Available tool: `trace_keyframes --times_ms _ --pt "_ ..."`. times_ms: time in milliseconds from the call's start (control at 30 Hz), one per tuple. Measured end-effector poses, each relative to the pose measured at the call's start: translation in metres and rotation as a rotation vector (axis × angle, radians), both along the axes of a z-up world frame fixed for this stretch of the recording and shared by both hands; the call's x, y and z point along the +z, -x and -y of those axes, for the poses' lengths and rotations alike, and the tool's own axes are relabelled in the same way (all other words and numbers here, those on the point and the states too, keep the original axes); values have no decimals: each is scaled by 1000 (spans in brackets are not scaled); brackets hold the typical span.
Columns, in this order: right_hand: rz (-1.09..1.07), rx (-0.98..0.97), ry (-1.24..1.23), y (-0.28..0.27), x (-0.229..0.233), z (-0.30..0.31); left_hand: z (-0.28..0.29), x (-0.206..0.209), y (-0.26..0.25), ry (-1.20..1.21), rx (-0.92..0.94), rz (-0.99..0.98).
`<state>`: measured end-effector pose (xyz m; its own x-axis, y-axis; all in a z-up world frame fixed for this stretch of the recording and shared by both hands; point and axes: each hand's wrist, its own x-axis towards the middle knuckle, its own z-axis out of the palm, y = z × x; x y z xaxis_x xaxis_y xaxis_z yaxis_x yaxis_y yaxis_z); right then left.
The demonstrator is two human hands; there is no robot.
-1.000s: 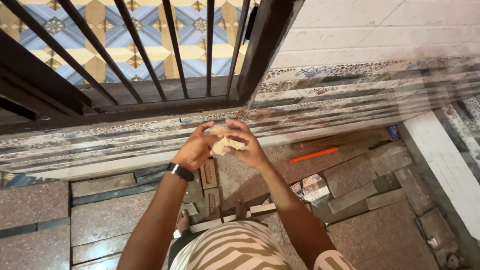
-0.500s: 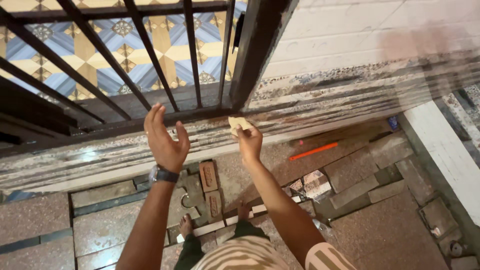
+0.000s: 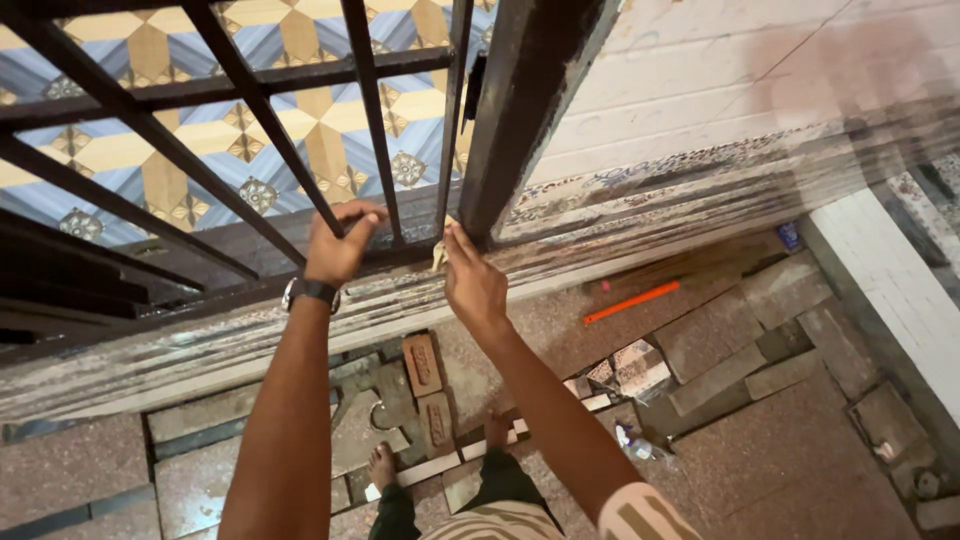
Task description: The person wipes the frame and bars of a metal gate using a piece of cloth.
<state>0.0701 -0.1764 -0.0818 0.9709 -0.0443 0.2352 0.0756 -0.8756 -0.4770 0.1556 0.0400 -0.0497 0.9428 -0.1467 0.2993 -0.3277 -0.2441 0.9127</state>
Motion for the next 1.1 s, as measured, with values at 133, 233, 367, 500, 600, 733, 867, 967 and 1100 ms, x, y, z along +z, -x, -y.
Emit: trace_keyframes --times_ms 133,233,367,500,600,733,867,967,1100 --pt "-126 150 -1 0 6 4 -6 -24 -11 134 -125 -128" --pt "6 206 -35 -7 17 3 -7 -29 -11 136 -138 -127" --pt "-383 123 87 2 41 -6 -8 -21 -8 57 -125 -90" --pt "-272 103 103 -11 43 -12 -10 -10 -8 28 -163 -63" --pt "-152 89 60 -12 27 -9 -10 -6 -9 -14 -153 -65" --pt "63 9 -3 2 -1 -9 -12 -5 -9 -40 -166 -81" --pt "428 -8 -241 -9 -42 -8 -12 -4 -11 -84 -147 -66" --pt "394 -110 -780 -28 -65 -20 -13 -1 -11 -80 -172 -40" --pt "157 -292 -1375 -22 -58 -39 -12 2 -6 -78 -138 -50"
